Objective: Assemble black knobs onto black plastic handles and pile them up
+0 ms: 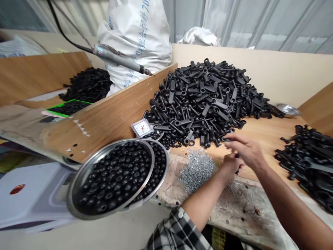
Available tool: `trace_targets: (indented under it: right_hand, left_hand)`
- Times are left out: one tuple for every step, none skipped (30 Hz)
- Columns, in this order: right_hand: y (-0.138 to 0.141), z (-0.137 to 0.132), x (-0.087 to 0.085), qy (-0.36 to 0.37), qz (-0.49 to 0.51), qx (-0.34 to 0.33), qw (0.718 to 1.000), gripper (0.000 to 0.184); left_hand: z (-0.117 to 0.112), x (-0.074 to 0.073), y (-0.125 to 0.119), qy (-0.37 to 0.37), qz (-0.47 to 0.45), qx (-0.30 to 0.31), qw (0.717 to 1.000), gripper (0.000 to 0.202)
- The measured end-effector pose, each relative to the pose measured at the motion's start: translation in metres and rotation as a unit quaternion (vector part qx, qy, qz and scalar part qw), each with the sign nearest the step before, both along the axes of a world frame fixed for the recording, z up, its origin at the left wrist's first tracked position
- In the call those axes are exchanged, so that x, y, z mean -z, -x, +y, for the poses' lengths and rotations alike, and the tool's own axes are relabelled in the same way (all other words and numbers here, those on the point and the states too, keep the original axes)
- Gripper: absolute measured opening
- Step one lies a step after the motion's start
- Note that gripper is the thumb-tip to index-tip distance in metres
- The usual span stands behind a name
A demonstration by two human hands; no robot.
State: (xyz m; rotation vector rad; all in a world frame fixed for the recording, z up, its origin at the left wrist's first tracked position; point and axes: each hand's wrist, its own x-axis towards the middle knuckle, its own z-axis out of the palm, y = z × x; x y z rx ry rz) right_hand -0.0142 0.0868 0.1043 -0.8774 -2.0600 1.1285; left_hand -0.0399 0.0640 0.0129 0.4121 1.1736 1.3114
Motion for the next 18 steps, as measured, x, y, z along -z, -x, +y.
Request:
trace_targets:
  right_hand:
    - [-0.024, 0.009, 0.001, 0.033, 0.061, 0.049, 0.996, 0.018]
    - [-0.047, 0.017, 0.004, 0.065, 0.115, 0.088, 0.987, 0.018]
    - [-0.067, 0.023, 0.009, 0.095, 0.161, 0.113, 0.976, 0.019]
    - [-0.084, 0.027, 0.015, 0.127, 0.198, 0.124, 0.964, 0.02]
    - [-0.098, 0.029, 0.022, 0.164, 0.224, 0.123, 0.953, 0.021]
    - [-0.109, 0.03, 0.031, 0.204, 0.243, 0.112, 0.942, 0.022]
    - [-0.118, 0.031, 0.039, 0.243, 0.26, 0.096, 0.93, 0.022]
    - [-0.124, 0.031, 0.048, 0.279, 0.276, 0.076, 0.917, 0.022]
    - [-0.128, 0.032, 0.056, 0.309, 0.293, 0.057, 0.903, 0.022]
    - [-0.13, 0.033, 0.064, 0.333, 0.307, 0.041, 0.89, 0.022]
    - [-0.131, 0.033, 0.071, 0.352, 0.319, 0.027, 0.88, 0.022]
    - [-0.132, 0.033, 0.078, 0.367, 0.326, 0.014, 0.871, 0.022]
    - [-0.131, 0.033, 0.083, 0.378, 0.329, 0.0, 0.865, 0.022]
    - [-0.131, 0.031, 0.087, 0.387, 0.331, -0.013, 0.861, 0.022]
    - [-0.131, 0.03, 0.09, 0.393, 0.331, -0.026, 0.857, 0.022]
    - [-0.13, 0.028, 0.092, 0.4, 0.331, -0.038, 0.854, 0.022]
    - [-0.13, 0.027, 0.093, 0.405, 0.331, -0.046, 0.851, 0.022]
    - [-0.131, 0.027, 0.094, 0.411, 0.331, -0.051, 0.848, 0.022]
  left_hand:
    - [0.001, 0.0, -0.001, -0.015, -0.007, 0.015, 1.0, 0.013]
    - [0.001, 0.0, -0.003, -0.034, -0.008, 0.028, 0.999, 0.014]
    - [0.0, 0.0, -0.004, -0.054, -0.003, 0.034, 0.998, 0.017]
    - [-0.003, -0.001, -0.006, -0.072, 0.007, 0.032, 0.997, 0.017]
    - [-0.005, -0.003, -0.008, -0.089, 0.021, 0.027, 0.995, 0.015]
    - [-0.008, -0.004, -0.01, -0.099, 0.046, 0.022, 0.994, 0.012]
    - [-0.01, -0.004, -0.011, -0.107, 0.064, 0.012, 0.992, 0.012]
    - [-0.012, -0.004, -0.011, -0.117, 0.081, 0.017, 0.99, 0.012]
    - [-0.013, -0.003, -0.011, -0.122, 0.102, 0.02, 0.987, 0.013]
    - [-0.012, -0.002, -0.01, -0.126, 0.124, 0.015, 0.984, 0.014]
    - [-0.012, 0.001, -0.01, -0.133, 0.147, 0.011, 0.98, 0.015]
    - [-0.011, 0.003, -0.01, -0.14, 0.171, 0.006, 0.975, 0.014]
    - [-0.011, 0.005, -0.01, -0.147, 0.194, 0.0, 0.97, 0.013]
    - [-0.011, 0.007, -0.011, -0.153, 0.216, -0.003, 0.964, 0.012]
    - [-0.012, 0.009, -0.012, -0.158, 0.236, -0.004, 0.959, 0.012]
    - [-0.012, 0.01, -0.013, -0.162, 0.252, 0.001, 0.954, 0.013]
    - [-0.011, 0.01, -0.015, -0.166, 0.262, 0.011, 0.951, 0.013]
    - [-0.01, 0.01, -0.018, -0.174, 0.266, 0.024, 0.948, 0.013]
